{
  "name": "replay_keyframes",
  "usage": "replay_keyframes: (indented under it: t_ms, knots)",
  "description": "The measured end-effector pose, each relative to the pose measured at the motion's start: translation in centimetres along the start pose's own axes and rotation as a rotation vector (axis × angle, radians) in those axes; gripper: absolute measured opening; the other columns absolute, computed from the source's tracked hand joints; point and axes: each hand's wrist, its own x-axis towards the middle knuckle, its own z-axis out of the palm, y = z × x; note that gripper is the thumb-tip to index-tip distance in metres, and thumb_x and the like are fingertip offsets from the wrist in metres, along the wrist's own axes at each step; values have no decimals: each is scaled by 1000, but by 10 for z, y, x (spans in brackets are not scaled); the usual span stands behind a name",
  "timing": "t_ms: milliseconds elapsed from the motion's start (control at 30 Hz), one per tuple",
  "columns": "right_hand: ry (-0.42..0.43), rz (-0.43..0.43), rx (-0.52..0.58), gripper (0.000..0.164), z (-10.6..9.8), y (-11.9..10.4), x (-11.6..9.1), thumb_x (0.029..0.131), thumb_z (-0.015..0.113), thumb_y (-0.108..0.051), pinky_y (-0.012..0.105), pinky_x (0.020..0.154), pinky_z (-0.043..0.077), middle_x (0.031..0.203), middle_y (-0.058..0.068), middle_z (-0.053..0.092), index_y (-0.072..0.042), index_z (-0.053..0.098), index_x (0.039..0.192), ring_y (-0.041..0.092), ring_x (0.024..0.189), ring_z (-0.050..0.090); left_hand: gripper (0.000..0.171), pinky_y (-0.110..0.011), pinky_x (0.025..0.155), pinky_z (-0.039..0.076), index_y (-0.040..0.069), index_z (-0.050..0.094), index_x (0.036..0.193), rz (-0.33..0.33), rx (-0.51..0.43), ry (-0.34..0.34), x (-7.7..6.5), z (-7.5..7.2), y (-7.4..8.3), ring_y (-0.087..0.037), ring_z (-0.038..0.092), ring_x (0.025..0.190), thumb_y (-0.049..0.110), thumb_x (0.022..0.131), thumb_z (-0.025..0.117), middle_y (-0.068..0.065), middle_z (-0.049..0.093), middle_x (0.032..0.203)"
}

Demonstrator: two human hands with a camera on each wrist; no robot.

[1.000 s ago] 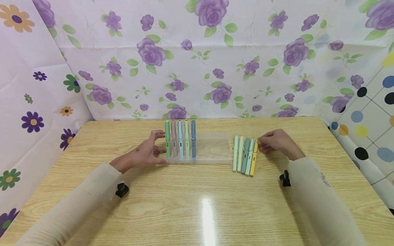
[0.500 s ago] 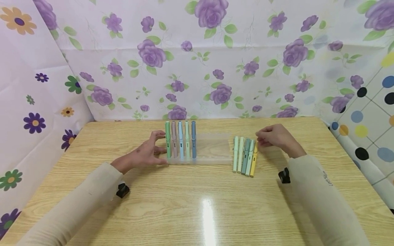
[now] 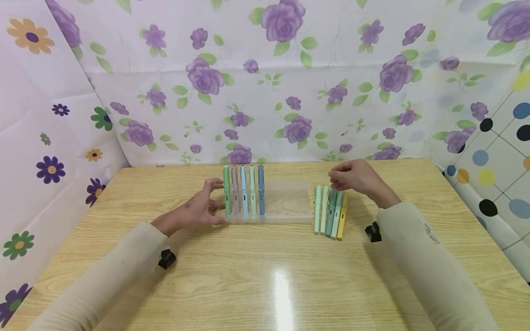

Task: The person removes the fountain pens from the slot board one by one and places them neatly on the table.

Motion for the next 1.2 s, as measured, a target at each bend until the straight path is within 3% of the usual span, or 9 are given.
replay_keyframes:
  t_ms: [367,700,1200]
  knots:
    - [-4,-56,-4,46,10,-23,5,102,61,-31,42,88,56,119,25,65,6,59,130,36,104,68,101,-47,102,47,16,10,151,-19,27,10,0,1,-1,-33,57,125,10,82,84,-16,18,161]
    - [-23,-103,11,45,26,-45,12,102,62,-26,32,83,58,119,25,66,7,57,131,25,98,70,101,-47,101,48,17,10,151,-16,22,9,0,1,-2,-33,57,125,11,82,84,-15,18,161]
    - [-42,-142,9,36,47,-65,22,101,63,-21,36,87,57,119,23,67,3,62,127,25,100,70,103,-44,96,52,18,12,150,-24,-5,20,1,2,-1,-35,57,124,11,79,86,-14,19,160]
